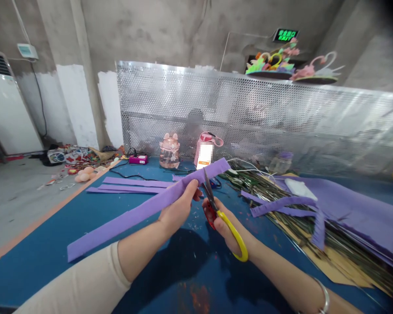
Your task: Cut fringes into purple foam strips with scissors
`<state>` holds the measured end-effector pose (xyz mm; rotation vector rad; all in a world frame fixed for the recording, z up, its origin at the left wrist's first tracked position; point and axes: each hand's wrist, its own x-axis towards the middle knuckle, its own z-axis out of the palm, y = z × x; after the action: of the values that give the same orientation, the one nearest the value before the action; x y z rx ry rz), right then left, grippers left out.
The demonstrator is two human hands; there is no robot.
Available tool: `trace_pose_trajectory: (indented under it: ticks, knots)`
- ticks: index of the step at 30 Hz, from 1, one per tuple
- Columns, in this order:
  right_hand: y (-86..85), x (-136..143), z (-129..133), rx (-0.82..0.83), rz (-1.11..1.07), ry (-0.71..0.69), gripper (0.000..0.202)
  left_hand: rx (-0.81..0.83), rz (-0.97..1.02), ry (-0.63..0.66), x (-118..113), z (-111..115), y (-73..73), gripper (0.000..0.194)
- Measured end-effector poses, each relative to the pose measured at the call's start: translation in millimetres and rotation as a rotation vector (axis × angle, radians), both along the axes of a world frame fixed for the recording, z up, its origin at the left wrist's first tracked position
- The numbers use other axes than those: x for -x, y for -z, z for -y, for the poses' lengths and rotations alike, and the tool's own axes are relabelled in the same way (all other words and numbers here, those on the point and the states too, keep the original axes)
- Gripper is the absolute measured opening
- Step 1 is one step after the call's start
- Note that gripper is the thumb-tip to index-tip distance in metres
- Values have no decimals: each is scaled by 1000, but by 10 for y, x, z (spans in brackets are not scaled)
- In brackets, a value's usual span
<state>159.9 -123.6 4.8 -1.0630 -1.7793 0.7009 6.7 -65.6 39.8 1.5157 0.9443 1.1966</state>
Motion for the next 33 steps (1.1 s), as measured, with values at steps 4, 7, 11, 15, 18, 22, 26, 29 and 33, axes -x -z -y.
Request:
trace_pose_trajectory:
  ticks: [4,7,11,15,18,22,26,29,33]
  knots:
    - [-48,7,20,-16,30,23,58,-54,-25,11,7,37,-6,41]
    - [-94,17,34,-60,38,43,60,-80,-31,39,10,85,-36,38]
    - [-151,45,52,-78,25,33,65,-73,4,52,13,110,-65,35]
    - [-162,68,54,-80,-3,43,65,-64,9,64,14,101,-64,34]
    - [-117,75,49,-30,-62,58,64,-70,-6,64,16,103,-57,35]
    - [-44,86,48,61,-156,47,61,-90,-36,35,15,105,-35,38]
    - [-4,93,53,110,-186,73,60,-69,-5,39,3,98,-20,38]
    - [20,87,51,130,-196,105,61,-40,25,69,-10,100,-22,37]
    - [39,72,40,134,-195,136,60,45,34,81,-28,97,-7,37]
